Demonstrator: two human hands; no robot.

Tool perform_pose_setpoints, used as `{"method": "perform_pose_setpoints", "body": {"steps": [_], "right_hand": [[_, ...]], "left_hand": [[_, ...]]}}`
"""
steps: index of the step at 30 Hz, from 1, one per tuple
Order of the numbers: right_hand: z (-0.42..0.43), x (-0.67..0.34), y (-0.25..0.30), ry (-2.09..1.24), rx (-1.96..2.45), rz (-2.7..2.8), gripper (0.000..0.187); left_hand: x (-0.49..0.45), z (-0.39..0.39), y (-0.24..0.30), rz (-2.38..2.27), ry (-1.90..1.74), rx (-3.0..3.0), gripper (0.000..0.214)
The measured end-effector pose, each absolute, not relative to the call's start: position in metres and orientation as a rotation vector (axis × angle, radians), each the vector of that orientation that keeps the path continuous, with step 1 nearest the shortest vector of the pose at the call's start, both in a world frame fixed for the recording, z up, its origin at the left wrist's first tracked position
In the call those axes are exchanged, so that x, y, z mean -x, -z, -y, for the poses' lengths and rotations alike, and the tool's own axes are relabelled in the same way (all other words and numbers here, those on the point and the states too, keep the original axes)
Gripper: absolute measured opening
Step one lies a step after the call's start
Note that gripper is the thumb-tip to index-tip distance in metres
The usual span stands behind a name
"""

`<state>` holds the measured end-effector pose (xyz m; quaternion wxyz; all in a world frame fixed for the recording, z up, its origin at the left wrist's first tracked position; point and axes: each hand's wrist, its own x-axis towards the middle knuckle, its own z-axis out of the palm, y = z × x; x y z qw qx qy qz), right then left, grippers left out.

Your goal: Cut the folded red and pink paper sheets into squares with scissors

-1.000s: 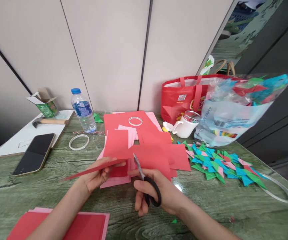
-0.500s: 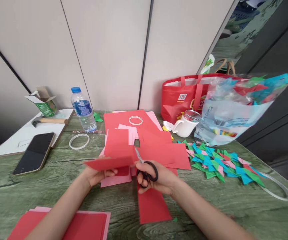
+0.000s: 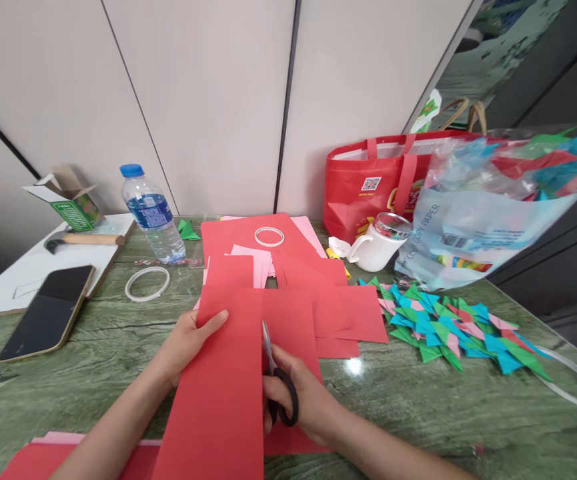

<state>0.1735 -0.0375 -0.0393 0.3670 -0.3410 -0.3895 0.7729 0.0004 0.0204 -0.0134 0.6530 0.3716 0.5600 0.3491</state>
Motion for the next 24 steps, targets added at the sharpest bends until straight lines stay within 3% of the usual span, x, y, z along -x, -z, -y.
{"method": "perform_pose_setpoints", "body": {"steps": [24], "right_hand": [[0.037,-0.181,0.044,-1.791,0.847,1.183,0.036]], "left_hand": [[-0.017,-0.005,0.0,-1.324,-0.818,-0.847,0.021]]}}
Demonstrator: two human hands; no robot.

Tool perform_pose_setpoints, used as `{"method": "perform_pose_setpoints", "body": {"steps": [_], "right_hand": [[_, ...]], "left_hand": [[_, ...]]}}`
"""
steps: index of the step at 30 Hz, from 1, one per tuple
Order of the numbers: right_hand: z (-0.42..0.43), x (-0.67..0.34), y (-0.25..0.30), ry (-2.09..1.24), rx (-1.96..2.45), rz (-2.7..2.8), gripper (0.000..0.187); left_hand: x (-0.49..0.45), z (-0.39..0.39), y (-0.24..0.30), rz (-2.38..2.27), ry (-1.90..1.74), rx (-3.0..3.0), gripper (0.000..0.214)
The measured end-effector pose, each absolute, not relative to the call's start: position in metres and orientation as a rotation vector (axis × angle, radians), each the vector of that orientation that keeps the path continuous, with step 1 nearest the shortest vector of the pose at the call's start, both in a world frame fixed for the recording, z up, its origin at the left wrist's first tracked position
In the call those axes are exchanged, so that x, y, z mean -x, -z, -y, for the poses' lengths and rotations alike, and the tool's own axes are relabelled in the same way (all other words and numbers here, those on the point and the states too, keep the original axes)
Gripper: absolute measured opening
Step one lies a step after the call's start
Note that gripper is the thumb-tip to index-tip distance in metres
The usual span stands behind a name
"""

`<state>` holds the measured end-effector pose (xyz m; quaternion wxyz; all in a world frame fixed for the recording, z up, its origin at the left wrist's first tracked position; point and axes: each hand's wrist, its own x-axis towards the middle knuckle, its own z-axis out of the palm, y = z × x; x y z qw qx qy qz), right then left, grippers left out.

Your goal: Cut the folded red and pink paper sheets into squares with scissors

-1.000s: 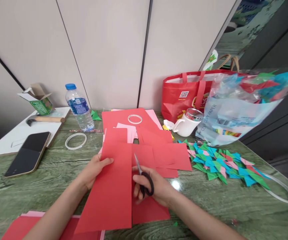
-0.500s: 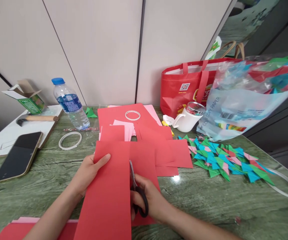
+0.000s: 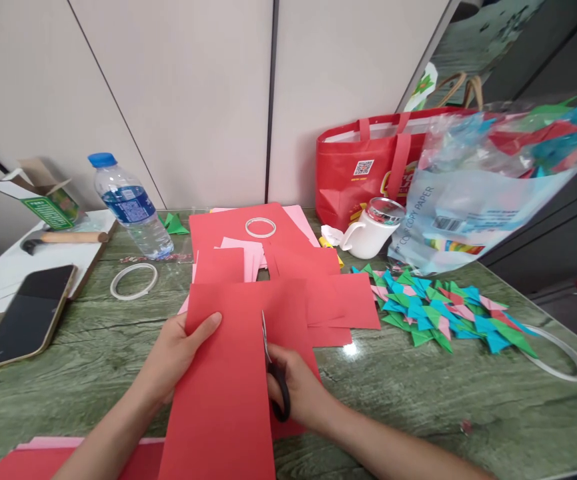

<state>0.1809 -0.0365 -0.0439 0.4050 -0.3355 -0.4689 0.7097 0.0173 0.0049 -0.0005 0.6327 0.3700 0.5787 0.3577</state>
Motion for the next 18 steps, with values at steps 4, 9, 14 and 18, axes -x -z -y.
{"method": "perform_pose_setpoints", "body": {"steps": [4,9,14,18], "right_hand": [[0.036,-0.1774,0.0436,-1.701,0.867,1.133,0.033],[0.0336,-0.1776,0.0398,-1.669,0.913,1.14,0.033],[0.0315,-0.1792,0.0385,-1.631,0.91,1.103,0.03],[0.0325,-0.1772,0.0401,-1.611,0.907,1.037,0.031]], "left_hand": [[-0.0193,-0.0005,0.0014,-1.393,-0.8,-0.951,0.024],[-0.0188,0.0013,0.0034,-1.5,-0.831,-1.175,0.027],[-0.0188,0.0012,0.0041,-1.545,-0.812,-1.333,0.027],[-0.022,0.0026,0.0016,-1.601,-0.847,-1.359,0.024]]}}
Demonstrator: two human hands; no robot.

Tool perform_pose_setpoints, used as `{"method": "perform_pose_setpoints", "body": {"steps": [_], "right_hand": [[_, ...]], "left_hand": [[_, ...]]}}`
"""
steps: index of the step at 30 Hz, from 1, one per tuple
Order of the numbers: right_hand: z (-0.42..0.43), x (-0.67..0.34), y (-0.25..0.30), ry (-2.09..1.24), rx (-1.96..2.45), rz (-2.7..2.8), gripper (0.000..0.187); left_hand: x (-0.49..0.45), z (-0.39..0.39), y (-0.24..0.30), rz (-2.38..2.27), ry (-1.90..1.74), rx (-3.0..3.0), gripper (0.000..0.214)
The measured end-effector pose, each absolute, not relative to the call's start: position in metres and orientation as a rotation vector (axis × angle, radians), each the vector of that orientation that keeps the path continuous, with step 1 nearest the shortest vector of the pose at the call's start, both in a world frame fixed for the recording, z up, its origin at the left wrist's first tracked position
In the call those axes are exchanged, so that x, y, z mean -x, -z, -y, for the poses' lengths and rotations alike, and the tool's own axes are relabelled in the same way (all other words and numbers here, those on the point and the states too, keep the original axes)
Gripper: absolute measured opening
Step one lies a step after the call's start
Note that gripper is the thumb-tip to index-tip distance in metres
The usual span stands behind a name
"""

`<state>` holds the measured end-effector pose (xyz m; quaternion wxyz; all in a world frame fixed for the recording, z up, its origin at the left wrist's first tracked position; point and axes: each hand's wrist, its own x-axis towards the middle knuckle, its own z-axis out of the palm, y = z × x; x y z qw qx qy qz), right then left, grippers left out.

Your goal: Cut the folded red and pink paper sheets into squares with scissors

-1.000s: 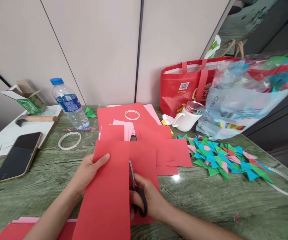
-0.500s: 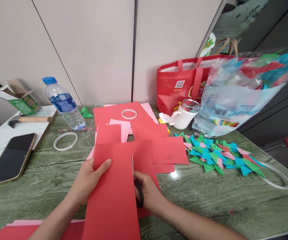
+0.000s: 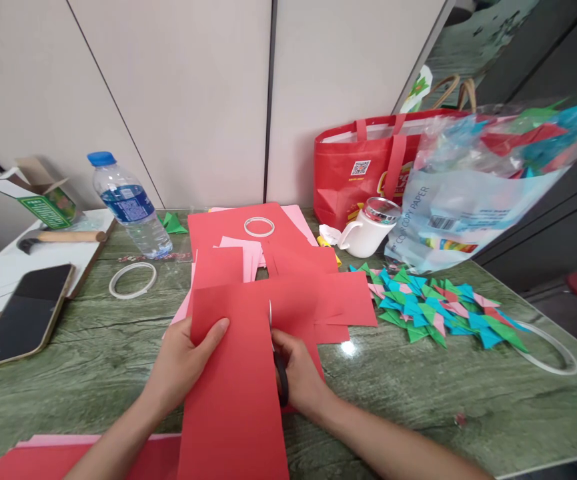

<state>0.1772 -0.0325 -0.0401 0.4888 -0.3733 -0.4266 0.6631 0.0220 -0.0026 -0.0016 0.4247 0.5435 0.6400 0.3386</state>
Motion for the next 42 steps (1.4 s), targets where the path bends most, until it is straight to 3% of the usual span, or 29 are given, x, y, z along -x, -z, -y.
{"method": "perform_pose_setpoints", "body": {"steps": [42], "right_hand": [[0.039,-0.173,0.056,-1.521,0.878,0.927,0.015]], "left_hand": [[-0.021,0.01,0.002,-1.496,-0.827,-1.186,0.033]]}}
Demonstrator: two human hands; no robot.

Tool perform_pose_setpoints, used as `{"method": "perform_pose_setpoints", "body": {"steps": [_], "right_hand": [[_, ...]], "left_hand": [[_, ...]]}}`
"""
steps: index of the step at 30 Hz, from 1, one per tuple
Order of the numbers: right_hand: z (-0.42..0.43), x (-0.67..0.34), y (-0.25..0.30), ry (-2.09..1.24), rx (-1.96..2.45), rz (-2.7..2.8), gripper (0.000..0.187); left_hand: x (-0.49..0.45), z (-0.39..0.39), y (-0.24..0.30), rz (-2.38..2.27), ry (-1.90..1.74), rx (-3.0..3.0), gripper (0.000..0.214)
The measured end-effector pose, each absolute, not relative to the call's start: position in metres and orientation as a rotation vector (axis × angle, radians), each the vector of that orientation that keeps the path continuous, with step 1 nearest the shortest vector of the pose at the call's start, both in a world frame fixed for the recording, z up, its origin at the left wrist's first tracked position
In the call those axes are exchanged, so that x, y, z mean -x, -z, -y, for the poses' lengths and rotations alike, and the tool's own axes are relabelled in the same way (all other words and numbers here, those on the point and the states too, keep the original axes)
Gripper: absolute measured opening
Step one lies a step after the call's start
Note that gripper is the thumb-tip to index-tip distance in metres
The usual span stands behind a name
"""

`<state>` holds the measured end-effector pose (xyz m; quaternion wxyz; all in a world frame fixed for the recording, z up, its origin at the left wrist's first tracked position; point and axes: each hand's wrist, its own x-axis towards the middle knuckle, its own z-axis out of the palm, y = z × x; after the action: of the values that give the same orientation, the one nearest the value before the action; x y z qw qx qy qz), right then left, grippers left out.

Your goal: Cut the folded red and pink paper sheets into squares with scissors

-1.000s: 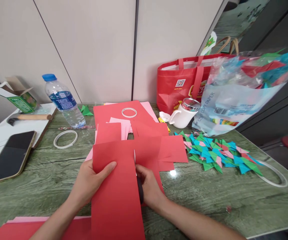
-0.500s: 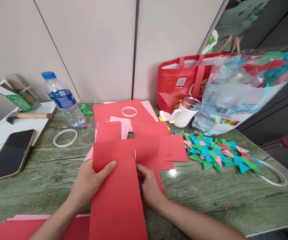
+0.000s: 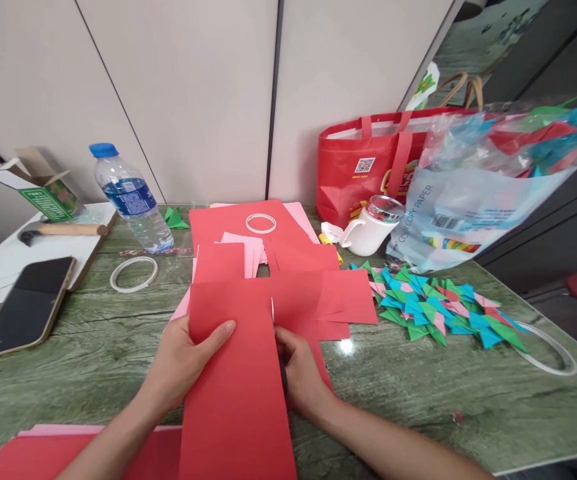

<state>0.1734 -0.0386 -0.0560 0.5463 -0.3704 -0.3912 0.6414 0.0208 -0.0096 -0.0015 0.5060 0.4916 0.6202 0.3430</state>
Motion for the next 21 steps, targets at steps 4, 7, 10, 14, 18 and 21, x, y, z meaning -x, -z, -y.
{"method": "perform_pose_setpoints", "body": {"steps": [4,7,10,14,18,21], "right_hand": [[0.0376,-0.173,0.0557,-1.526,0.858,0.929,0.016],[0.037,-0.1725,0.0562,-1.534,0.84,0.921,0.017],[0.0369,-0.1723,0.0583,-1.538,0.825,0.909,0.019],[0.0364,-0.1725,0.0599,-1.53,0.825,0.903,0.02],[0.0358,-0.1729,0.0579,-1.524,0.835,0.918,0.019],[0.0362,-0.1725,0.0576,-1.525,0.842,0.913,0.019]], "left_hand": [[-0.0199,0.0102,0.0025,-1.498,-0.826,-1.21,0.032],[-0.0202,0.0105,0.002,-1.482,-0.821,-1.194,0.031],[-0.0204,0.0105,0.001,-1.479,-0.823,-1.189,0.03],[-0.0207,0.0099,-0.0002,-1.47,-0.824,-1.176,0.029],[-0.0212,0.0095,-0.0008,-1.458,-0.825,-1.158,0.028],[-0.0211,0.01,-0.0014,-1.454,-0.829,-1.163,0.028]]}}
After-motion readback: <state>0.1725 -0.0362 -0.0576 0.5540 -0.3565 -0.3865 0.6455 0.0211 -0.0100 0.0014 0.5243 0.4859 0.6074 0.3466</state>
